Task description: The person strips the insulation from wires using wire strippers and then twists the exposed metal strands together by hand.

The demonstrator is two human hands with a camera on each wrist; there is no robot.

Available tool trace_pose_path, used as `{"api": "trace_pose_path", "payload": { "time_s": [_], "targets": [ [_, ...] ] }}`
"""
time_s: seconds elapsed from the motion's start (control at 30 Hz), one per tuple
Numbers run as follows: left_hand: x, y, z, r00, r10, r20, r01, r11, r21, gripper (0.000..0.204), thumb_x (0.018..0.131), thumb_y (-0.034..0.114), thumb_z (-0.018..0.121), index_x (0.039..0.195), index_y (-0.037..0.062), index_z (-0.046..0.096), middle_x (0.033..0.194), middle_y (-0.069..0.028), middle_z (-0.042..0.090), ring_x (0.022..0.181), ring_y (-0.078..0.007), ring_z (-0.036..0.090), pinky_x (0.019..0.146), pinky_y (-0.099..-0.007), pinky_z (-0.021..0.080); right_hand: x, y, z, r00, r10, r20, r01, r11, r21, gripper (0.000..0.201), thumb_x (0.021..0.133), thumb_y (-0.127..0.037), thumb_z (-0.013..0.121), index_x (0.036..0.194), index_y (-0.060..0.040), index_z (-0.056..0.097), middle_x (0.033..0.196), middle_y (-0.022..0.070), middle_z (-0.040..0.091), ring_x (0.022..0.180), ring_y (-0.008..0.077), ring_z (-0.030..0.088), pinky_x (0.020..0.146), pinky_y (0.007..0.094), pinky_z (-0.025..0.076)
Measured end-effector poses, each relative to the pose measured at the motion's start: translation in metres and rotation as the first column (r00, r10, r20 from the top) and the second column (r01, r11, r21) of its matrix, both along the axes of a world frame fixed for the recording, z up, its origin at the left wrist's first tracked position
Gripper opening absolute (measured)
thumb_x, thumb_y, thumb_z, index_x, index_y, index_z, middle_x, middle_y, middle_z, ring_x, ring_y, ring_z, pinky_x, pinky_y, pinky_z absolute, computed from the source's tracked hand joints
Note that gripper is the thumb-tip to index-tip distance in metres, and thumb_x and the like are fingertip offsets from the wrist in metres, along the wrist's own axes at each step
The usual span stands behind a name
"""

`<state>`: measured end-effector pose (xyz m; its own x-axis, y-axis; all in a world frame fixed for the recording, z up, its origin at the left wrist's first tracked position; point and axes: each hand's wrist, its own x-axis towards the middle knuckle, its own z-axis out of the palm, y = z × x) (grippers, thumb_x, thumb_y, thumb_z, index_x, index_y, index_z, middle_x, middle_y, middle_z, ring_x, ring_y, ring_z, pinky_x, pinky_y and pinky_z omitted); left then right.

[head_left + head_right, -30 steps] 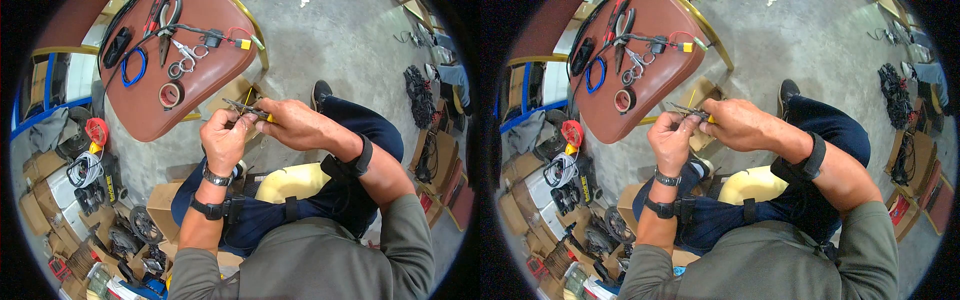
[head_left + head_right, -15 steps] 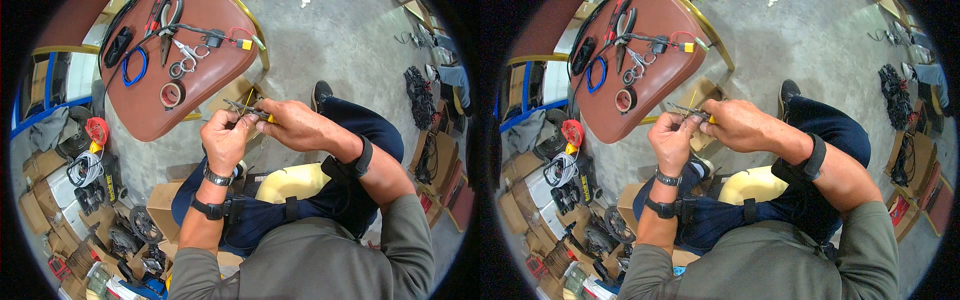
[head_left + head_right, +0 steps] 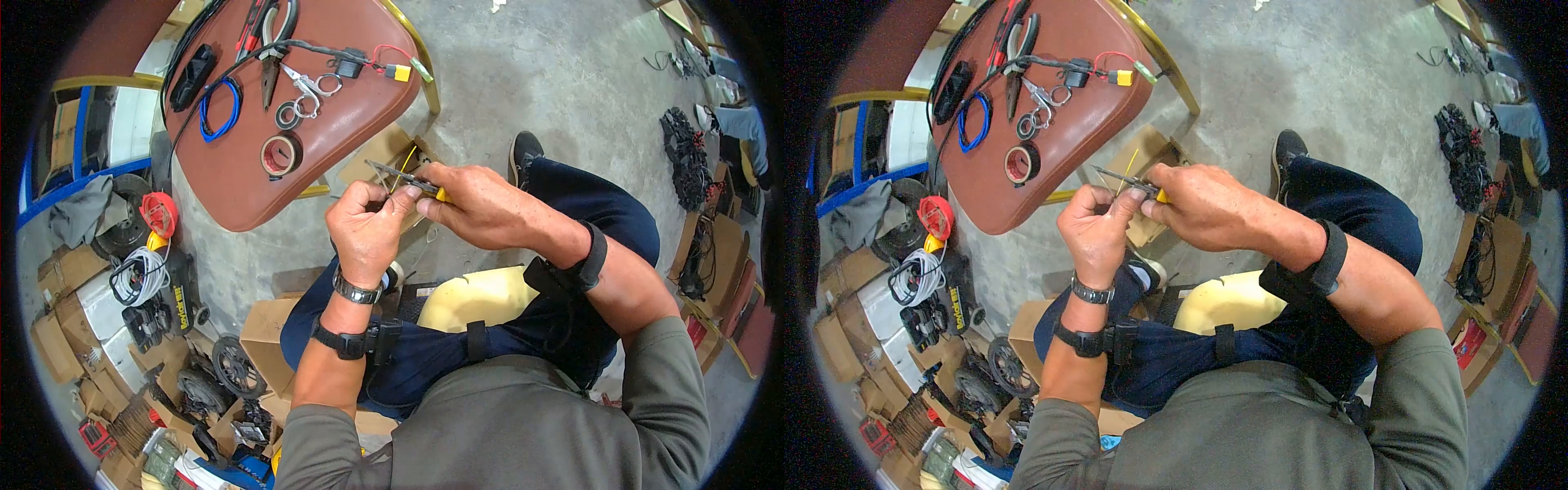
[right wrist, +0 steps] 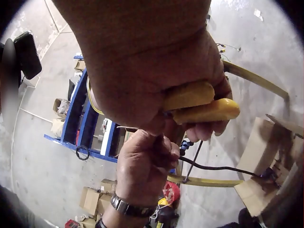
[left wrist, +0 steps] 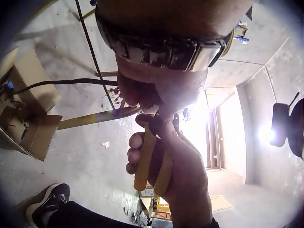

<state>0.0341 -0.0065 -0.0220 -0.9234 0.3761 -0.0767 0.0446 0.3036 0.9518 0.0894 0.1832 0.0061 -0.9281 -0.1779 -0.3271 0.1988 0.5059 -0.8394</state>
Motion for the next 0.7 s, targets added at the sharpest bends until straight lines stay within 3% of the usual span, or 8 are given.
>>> {"api": "trace_pose_path", "payload": {
  "time_s": [0.2,0.6,0.7],
  "targets": [
    [-0.0001,0.0022,0.0008,0.999,0.038,-0.036,-0.039,0.999,-0.031,0.031,0.08,0.01,0.086,0.07,0.0012,0.058,0.061,-0.0007,0.06,0.059,-0.0048,0.046,0.051,-0.0237,0.041,0.0001,-0.0002,0.0021,1.0,-0.012,0.007,0.012,1.0,-0.011,0.034,0.098,-0.02,0.06,0.119,0.0064,0.056,0.084,0.0263,0.065,0.082,0.0423,0.066,0.072,0.048,0.049],
    [-0.0004,0.0023,0.0005,0.995,0.083,0.059,-0.081,0.996,-0.026,0.038,0.081,0.013,0.085,0.062,0.0029,0.054,0.058,0.0031,0.055,0.059,-0.0037,0.043,0.05,-0.0238,0.037,0.0012,-0.0006,0.0024,0.998,-0.048,-0.041,0.047,0.999,-0.014,0.034,0.098,-0.02,0.06,0.119,0.0068,0.056,0.087,0.0272,0.065,0.085,0.042,0.066,0.074,0.0481,0.05],
    [-0.0006,0.0021,0.0003,0.996,0.074,0.045,-0.072,0.996,-0.044,0.039,0.083,0.014,0.085,0.062,0.0073,0.052,0.06,0.0044,0.055,0.056,-0.0028,0.043,0.049,-0.0211,0.036,0.0018,-0.0009,0.0015,0.995,-0.074,-0.065,0.073,0.997,-0.026,0.033,0.097,-0.022,0.061,0.115,0.0059,0.056,0.088,0.0281,0.065,0.086,0.0443,0.065,0.074,0.0498,0.05]
  ]
}}
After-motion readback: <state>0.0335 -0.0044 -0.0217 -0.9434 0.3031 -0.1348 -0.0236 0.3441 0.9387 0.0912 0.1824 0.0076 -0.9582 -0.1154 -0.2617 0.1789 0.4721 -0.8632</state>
